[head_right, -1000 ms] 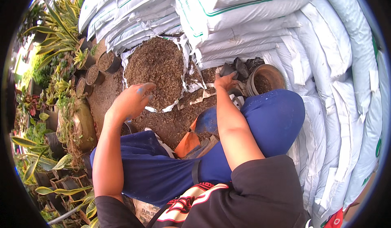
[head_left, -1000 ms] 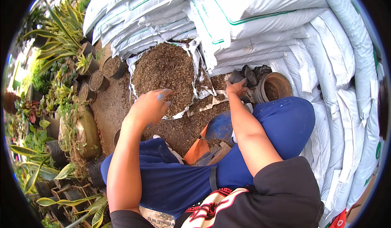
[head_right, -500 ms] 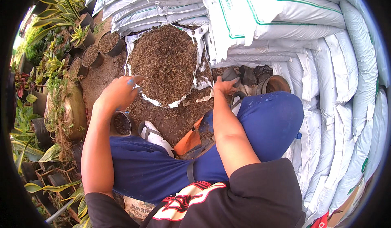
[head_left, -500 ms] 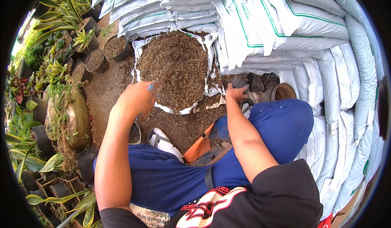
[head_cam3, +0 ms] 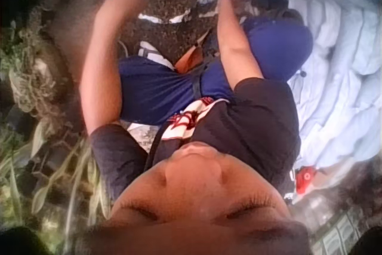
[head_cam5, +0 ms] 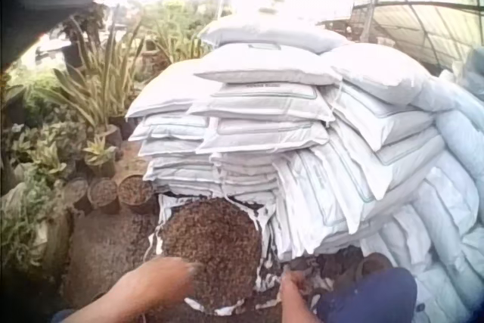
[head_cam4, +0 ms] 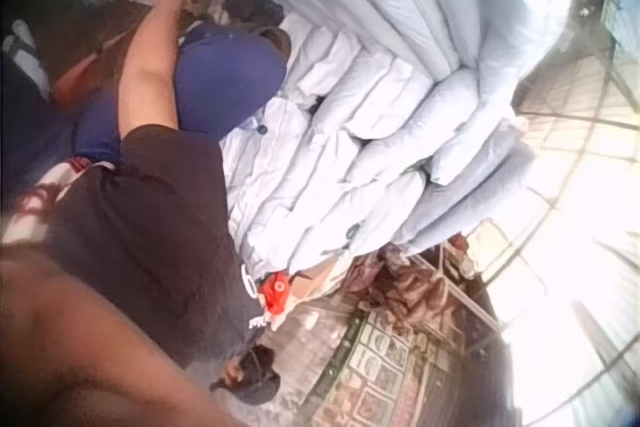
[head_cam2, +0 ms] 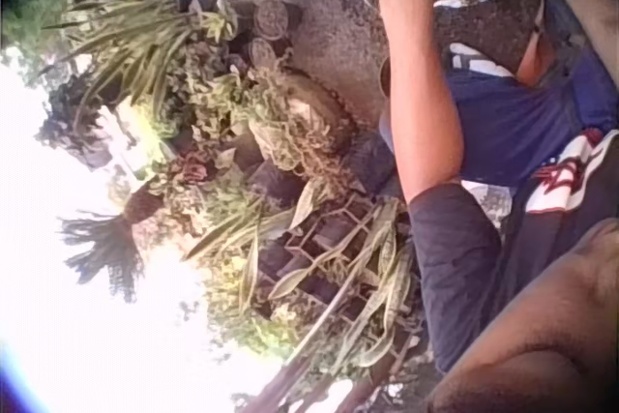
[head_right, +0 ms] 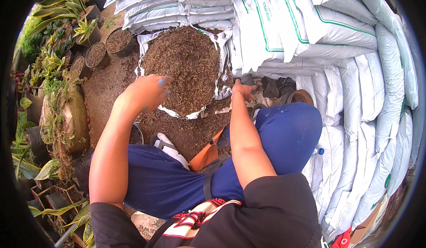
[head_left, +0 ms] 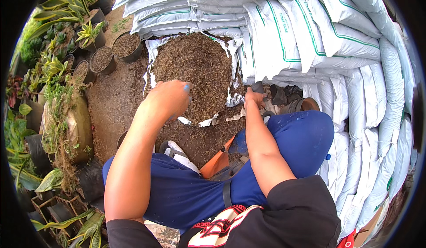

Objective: The person fills small pots with soil by hand and using a plastic scoop from a large pile on a sheet.

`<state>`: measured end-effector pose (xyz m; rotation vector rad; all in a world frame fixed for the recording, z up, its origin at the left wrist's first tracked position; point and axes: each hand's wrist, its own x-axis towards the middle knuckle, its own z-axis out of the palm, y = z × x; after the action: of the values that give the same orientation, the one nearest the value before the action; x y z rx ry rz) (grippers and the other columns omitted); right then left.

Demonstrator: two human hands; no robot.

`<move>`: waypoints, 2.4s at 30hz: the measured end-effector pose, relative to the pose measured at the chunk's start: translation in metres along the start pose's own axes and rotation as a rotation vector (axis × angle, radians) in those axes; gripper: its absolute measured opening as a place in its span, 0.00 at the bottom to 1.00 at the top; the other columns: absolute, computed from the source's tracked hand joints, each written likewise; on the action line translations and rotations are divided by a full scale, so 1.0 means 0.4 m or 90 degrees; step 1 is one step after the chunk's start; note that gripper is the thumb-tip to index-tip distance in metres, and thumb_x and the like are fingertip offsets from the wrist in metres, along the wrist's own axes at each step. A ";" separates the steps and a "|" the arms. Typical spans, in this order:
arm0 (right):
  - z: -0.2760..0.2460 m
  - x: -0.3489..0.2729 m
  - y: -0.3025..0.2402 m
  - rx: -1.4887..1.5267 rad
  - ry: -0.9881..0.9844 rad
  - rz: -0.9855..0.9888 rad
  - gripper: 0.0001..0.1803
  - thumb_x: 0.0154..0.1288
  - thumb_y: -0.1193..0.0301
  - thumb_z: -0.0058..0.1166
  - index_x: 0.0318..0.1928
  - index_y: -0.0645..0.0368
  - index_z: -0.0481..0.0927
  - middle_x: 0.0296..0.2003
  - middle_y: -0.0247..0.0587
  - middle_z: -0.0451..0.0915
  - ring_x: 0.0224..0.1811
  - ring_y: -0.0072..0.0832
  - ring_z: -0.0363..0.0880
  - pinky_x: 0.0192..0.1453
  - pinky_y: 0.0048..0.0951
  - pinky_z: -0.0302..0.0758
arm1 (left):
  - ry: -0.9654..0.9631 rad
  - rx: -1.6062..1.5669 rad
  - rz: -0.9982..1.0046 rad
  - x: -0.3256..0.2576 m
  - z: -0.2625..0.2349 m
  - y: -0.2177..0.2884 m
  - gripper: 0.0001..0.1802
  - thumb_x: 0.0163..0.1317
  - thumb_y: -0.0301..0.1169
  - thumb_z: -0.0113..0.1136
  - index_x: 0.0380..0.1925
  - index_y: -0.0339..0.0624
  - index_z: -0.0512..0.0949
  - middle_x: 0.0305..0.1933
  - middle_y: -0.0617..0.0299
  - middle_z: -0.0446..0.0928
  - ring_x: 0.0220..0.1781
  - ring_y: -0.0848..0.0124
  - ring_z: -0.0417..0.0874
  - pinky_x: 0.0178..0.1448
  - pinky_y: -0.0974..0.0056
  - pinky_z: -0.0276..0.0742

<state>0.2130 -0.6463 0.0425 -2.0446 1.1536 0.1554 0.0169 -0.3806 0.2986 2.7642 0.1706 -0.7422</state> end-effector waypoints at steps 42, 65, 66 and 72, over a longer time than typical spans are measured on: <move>-0.136 -0.154 0.318 -0.175 -0.096 -0.242 0.66 0.53 0.60 0.79 0.82 0.53 0.44 0.66 0.78 0.58 0.68 0.69 0.67 0.73 0.54 0.69 | -0.112 0.065 0.034 0.133 -0.027 0.149 0.29 0.74 0.38 0.58 0.74 0.48 0.72 0.63 0.41 0.82 0.64 0.45 0.84 0.68 0.47 0.81; -0.101 -0.213 0.282 0.214 -0.354 0.223 0.41 0.57 0.66 0.71 0.67 0.55 0.61 0.58 0.48 0.73 0.55 0.40 0.79 0.60 0.49 0.83 | -0.138 0.083 0.082 0.147 -0.037 0.149 0.29 0.73 0.36 0.58 0.74 0.46 0.73 0.57 0.39 0.85 0.57 0.46 0.88 0.60 0.48 0.84; -0.118 -0.203 0.291 0.231 -0.399 0.223 0.37 0.58 0.66 0.71 0.65 0.55 0.65 0.57 0.47 0.74 0.55 0.40 0.79 0.60 0.49 0.83 | -0.119 0.092 0.094 0.151 -0.029 0.145 0.30 0.73 0.36 0.59 0.74 0.46 0.73 0.56 0.39 0.85 0.56 0.46 0.88 0.59 0.48 0.84; -0.178 -0.124 0.311 0.269 -0.449 0.186 0.17 0.62 0.63 0.62 0.51 0.50 0.77 0.52 0.42 0.78 0.55 0.38 0.79 0.60 0.48 0.83 | -0.181 0.087 0.085 0.180 -0.035 0.171 0.31 0.71 0.37 0.60 0.74 0.46 0.72 0.57 0.43 0.86 0.57 0.48 0.88 0.62 0.48 0.84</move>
<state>0.0699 -0.6969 0.0444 -1.2757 0.9167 0.6586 0.0980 -0.4389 0.2895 2.7210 -0.1237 -1.1343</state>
